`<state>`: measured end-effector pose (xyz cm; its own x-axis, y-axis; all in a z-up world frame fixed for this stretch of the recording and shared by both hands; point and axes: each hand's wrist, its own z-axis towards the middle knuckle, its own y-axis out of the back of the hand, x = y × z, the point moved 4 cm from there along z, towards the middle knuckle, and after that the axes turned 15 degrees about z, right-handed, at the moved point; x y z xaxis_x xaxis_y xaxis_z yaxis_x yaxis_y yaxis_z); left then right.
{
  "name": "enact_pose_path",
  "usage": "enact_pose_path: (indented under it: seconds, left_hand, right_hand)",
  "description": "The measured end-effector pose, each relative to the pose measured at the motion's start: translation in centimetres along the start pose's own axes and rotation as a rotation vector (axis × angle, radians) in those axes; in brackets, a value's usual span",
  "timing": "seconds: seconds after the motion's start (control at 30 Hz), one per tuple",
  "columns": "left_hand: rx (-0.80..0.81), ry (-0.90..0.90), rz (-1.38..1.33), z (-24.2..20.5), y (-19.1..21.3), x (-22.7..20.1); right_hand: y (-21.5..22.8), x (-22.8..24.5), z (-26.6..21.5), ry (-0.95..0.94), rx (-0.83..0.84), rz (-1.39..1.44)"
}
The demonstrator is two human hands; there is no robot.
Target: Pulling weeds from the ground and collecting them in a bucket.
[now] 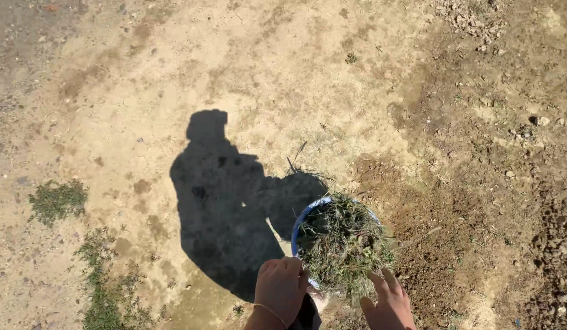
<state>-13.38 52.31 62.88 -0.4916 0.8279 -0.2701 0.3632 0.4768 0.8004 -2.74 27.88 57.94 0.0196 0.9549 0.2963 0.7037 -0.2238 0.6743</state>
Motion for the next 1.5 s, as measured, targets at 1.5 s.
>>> enact_pose_path:
  seconds: [1.5]
  left_hand:
    - [-1.148,0.400,-1.184,12.4,80.6,120.4]
  right_hand:
    - [-28.8,163.2,1.4,1.108,0.340,0.529]
